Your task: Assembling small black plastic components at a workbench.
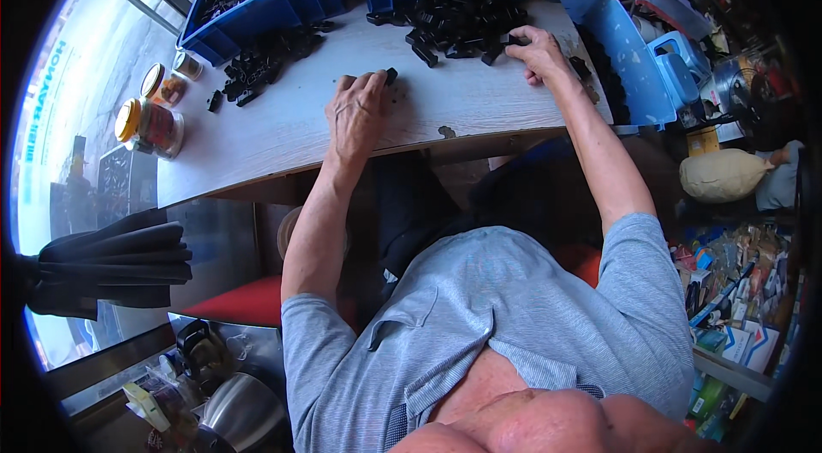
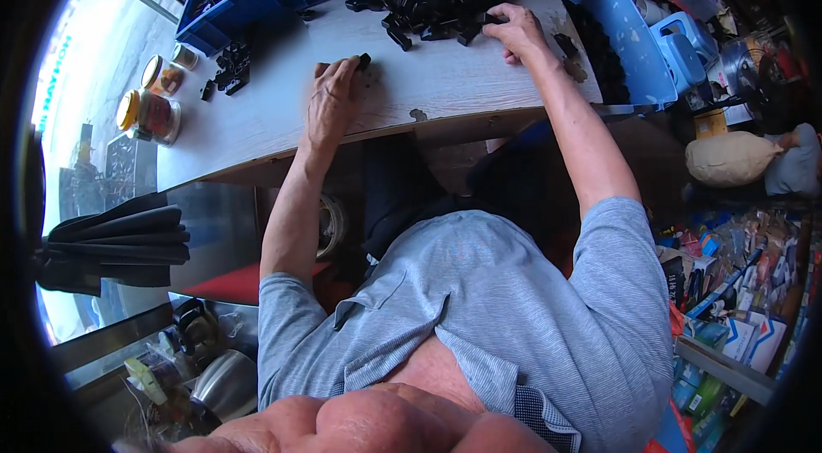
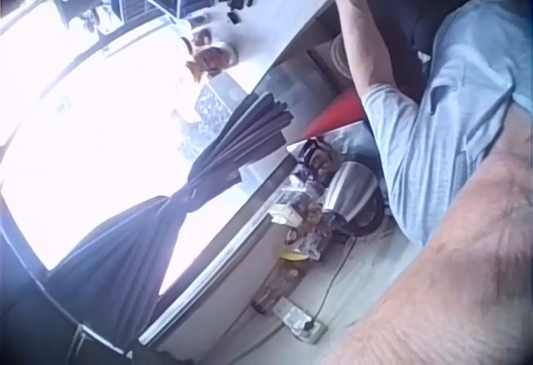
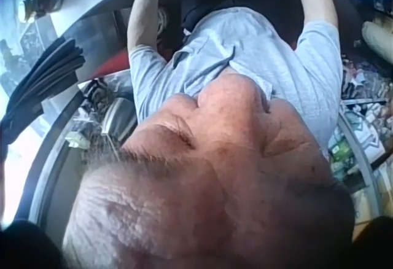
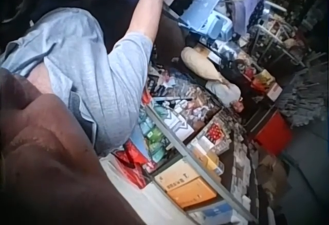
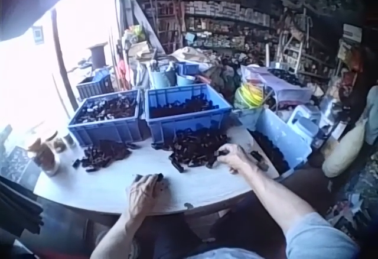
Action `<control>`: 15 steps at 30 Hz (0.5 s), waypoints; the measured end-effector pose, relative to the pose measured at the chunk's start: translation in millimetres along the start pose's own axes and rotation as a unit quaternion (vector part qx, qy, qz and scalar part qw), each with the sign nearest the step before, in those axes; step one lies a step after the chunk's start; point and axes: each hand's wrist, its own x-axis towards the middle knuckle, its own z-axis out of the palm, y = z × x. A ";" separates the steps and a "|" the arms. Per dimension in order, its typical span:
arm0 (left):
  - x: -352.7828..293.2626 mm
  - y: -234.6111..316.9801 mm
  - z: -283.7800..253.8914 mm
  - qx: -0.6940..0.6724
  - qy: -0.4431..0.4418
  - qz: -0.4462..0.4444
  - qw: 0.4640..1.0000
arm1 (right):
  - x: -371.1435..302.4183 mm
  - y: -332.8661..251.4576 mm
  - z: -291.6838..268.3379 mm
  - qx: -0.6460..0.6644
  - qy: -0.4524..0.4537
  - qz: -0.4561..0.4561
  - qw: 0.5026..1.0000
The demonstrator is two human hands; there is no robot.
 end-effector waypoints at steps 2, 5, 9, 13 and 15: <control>-0.6 -1.3 0.5 0.000 0.001 0.001 1.000 | -1.8 2.1 0.9 -0.010 0.021 -0.002 1.000; -0.9 -2.8 0.6 -0.003 0.002 -0.001 1.000 | -2.5 7.9 0.6 0.021 0.019 -0.011 1.000; -1.8 -3.0 0.8 -0.013 0.006 -0.009 1.000 | -14.3 10.6 -2.5 0.031 0.009 0.002 0.999; -3.1 -5.0 -0.4 -0.025 0.022 -0.005 0.999 | -23.9 15.1 -1.8 0.039 -0.007 -0.005 0.999; -3.3 -5.0 -0.6 -0.029 0.022 -0.012 0.999 | -29.1 13.1 -1.8 0.042 -0.015 0.005 0.999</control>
